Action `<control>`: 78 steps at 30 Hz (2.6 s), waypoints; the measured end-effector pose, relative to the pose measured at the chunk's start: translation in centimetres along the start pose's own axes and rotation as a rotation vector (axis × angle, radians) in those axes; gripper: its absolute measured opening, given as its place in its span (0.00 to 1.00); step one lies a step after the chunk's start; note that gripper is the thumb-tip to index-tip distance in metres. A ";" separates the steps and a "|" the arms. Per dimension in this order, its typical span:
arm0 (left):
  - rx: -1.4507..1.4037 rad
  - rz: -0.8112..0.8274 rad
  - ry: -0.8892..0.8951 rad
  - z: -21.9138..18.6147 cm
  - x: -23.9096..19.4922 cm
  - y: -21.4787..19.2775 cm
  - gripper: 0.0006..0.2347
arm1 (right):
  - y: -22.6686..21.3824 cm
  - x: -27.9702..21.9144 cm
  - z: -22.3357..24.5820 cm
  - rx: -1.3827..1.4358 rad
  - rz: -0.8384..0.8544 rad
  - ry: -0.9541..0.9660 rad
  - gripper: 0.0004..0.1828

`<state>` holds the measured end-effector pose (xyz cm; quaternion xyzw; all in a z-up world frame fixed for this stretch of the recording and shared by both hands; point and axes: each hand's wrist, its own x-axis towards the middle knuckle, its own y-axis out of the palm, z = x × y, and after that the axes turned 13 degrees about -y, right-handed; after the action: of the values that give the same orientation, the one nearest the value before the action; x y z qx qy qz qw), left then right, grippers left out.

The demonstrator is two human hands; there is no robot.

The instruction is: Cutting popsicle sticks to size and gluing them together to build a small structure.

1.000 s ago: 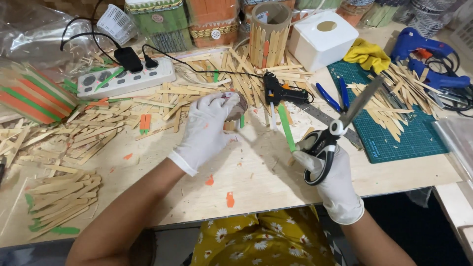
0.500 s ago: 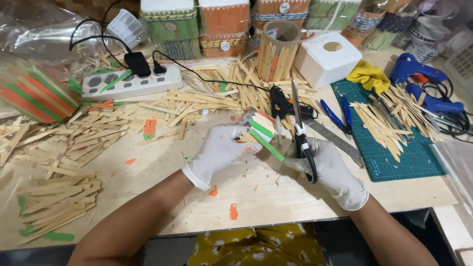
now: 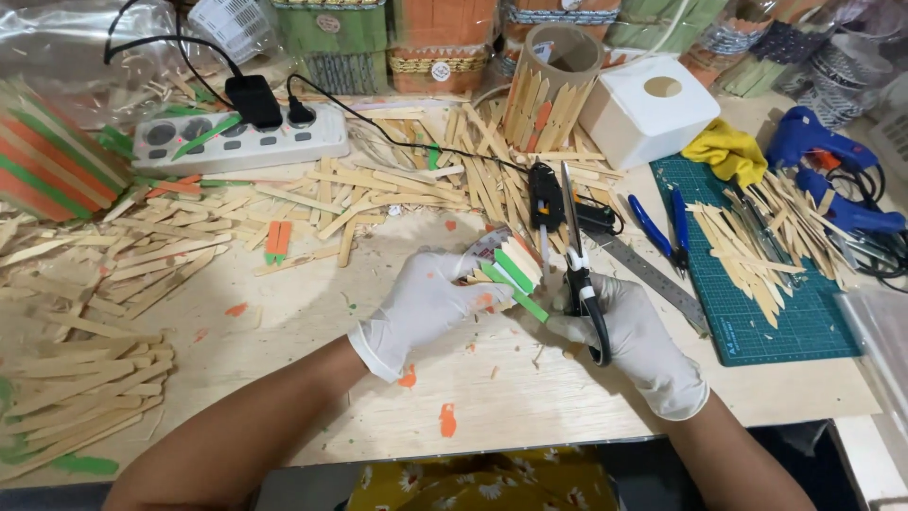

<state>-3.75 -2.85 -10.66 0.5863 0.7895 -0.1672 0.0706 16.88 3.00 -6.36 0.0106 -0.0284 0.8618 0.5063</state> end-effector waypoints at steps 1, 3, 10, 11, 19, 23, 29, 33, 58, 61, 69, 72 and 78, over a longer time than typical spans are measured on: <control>0.002 0.001 -0.001 0.0 0.0 0.2 0.15 | -0.3 0.0 -0.5 0.002 -0.002 0.001 0.14; -0.022 -0.013 -0.014 0.0 0.0 0.5 0.16 | -0.9 0.1 -1.4 -0.006 -0.008 0.003 0.14; -0.087 -0.025 -0.050 0.0 -0.9 0.6 0.15 | -2.0 0.0 -3.7 -0.031 -0.028 0.005 0.16; -0.084 -0.029 -0.041 0.1 -0.8 0.6 0.14 | -1.2 -0.4 -2.4 0.012 -0.038 0.018 0.17; -0.123 -0.013 -0.036 -1.5 -1.6 0.6 0.13 | -2.5 -0.4 -5.4 -0.004 -0.061 -0.035 0.15; -0.177 0.001 -0.022 -1.3 -1.8 0.6 0.14 | -2.1 -0.5 -4.4 0.015 -0.066 -0.017 0.14; -0.192 0.010 0.013 -0.6 -1.2 0.7 0.14 | -2.1 -0.7 -4.9 0.013 -0.085 0.012 0.16; -0.179 -0.002 0.009 -1.1 -1.6 0.7 0.14 | -2.5 -0.6 -5.8 -0.003 -0.072 0.000 0.17; -0.078 -0.053 0.063 1.6 0.0 0.1 0.11 | -2.3 -0.8 -5.2 -0.010 -0.088 0.004 0.15; -0.003 -0.039 0.099 2.6 0.8 -0.2 0.05 | -2.3 -0.8 -5.5 -0.010 -0.073 0.030 0.16; 0.029 0.000 0.058 4.6 1.9 -0.6 0.06 | -1.4 -0.7 -3.8 -0.043 -0.042 0.025 0.14; 0.021 0.008 0.046 3.1 1.3 -0.1 0.07 | 0.5 -0.8 -0.2 -0.060 -0.035 0.016 0.14; 0.032 0.010 0.025 0.3 -0.4 -0.3 0.11 | 0.3 -0.6 -0.8 -0.091 -0.031 0.015 0.14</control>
<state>-3.98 -3.45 -10.78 0.5935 0.7845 -0.1722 0.0523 16.91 2.33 -7.16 -0.0182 -0.0635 0.8517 0.5198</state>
